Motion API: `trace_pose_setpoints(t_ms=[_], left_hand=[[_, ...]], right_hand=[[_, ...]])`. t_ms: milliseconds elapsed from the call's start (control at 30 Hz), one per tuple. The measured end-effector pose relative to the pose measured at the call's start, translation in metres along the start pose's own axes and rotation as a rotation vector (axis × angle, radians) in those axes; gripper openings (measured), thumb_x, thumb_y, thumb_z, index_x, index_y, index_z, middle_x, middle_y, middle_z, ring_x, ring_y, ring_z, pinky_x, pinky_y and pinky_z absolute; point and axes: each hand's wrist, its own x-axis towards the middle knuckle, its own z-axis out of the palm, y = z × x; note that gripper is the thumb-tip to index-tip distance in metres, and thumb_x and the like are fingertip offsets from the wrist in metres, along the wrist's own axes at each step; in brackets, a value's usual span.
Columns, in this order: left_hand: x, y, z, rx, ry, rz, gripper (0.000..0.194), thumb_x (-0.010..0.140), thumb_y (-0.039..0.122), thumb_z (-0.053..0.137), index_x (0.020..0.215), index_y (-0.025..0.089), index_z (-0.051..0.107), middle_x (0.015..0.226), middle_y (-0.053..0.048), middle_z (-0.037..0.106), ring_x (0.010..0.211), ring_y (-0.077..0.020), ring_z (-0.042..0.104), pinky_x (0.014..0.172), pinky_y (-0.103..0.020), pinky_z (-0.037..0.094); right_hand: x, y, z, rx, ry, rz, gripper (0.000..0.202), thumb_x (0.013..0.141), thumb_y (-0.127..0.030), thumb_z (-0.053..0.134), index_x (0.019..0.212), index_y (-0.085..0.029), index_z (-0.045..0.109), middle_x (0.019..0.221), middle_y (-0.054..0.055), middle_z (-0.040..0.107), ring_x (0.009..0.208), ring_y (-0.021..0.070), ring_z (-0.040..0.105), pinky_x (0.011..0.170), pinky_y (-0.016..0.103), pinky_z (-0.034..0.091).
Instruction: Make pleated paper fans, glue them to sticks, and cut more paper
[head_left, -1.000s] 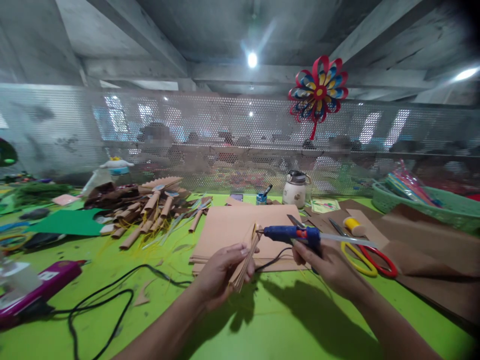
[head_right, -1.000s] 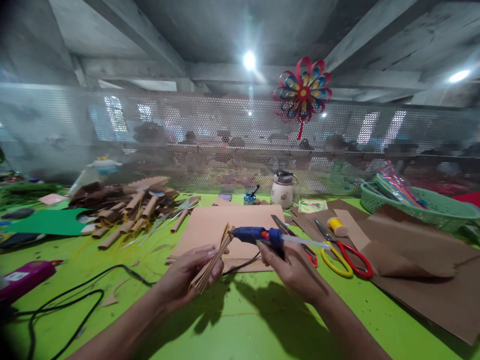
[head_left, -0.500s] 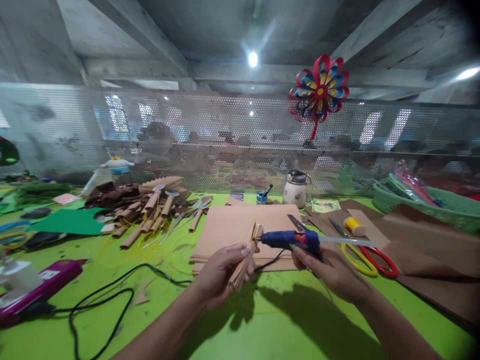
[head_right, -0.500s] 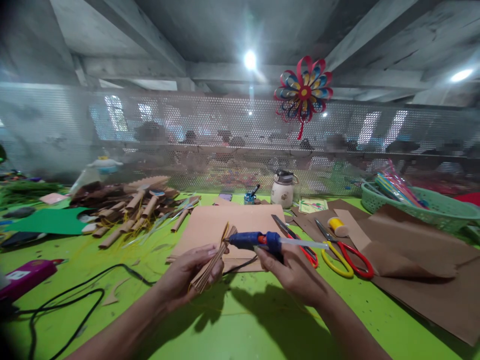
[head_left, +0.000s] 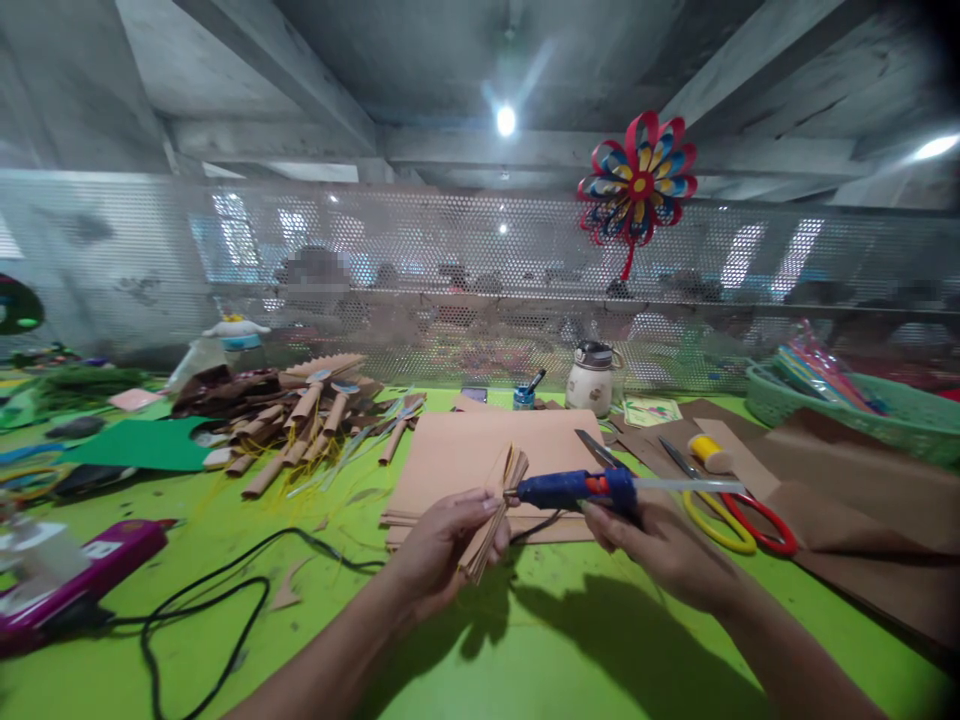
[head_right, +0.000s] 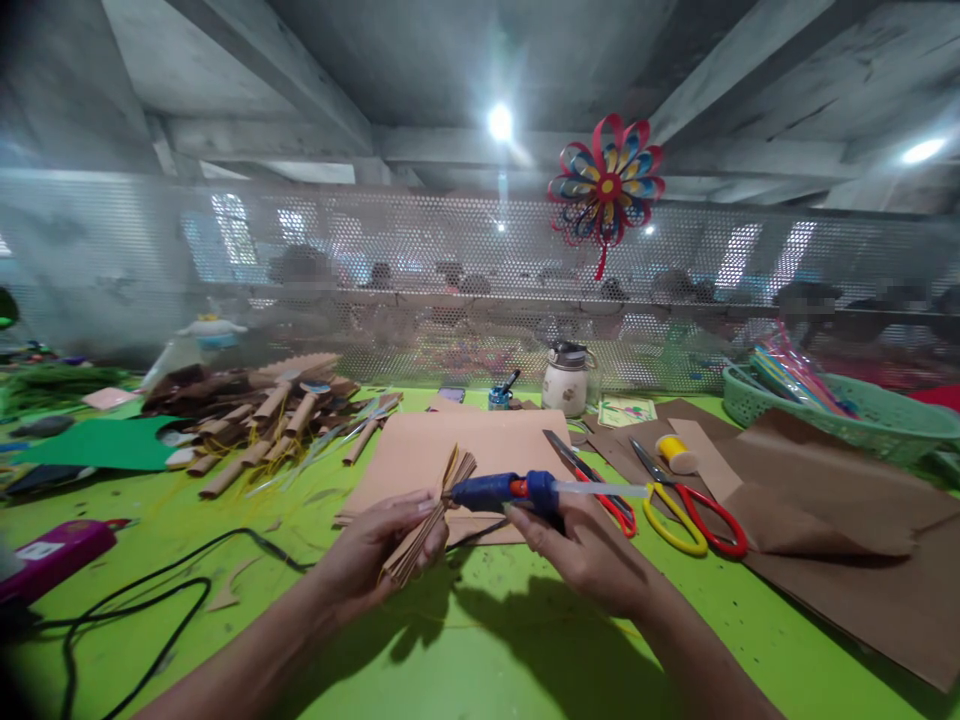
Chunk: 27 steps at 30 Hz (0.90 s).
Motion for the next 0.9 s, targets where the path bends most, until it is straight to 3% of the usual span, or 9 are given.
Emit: trace_pose_setpoints(t_ms=[167, 500, 900], left_hand=[[-0.001, 0.001, 0.001, -0.013, 0.020, -0.006, 0.014, 0.081, 0.025, 0.064, 0.082, 0.012, 0.064, 0.058, -0.004, 0.061, 0.047, -0.0094, 0.050, 0.043, -0.017, 0.035], [0.000, 0.001, 0.001, 0.026, 0.004, 0.001, 0.016, 0.085, 0.024, 0.059, 0.074, 0.013, 0.062, 0.059, -0.004, 0.060, 0.046, -0.0088, 0.049, 0.043, -0.017, 0.033], [-0.003, 0.000, 0.003, -0.015, -0.009, -0.007, 0.016, 0.085, 0.021, 0.058, 0.089, 0.008, 0.066, 0.059, -0.004, 0.060, 0.048, -0.0089, 0.050, 0.045, -0.017, 0.034]], right_hand=[[0.001, 0.003, -0.002, -0.015, 0.038, 0.006, 0.039, 0.095, -0.049, 0.043, 0.072, -0.019, 0.049, 0.065, -0.001, 0.045, 0.061, 0.0124, 0.041, 0.057, 0.028, 0.034], [0.000, 0.002, -0.001, 0.025, -0.002, 0.002, 0.037, 0.095, -0.046, 0.045, 0.071, -0.018, 0.053, 0.066, 0.001, 0.051, 0.063, 0.0136, 0.047, 0.059, 0.029, 0.037], [0.011, 0.020, -0.006, -0.032, 0.263, 0.053, 0.047, 0.094, -0.051, 0.043, 0.067, -0.016, 0.057, 0.065, 0.004, 0.056, 0.064, 0.0165, 0.050, 0.062, 0.030, 0.040]])
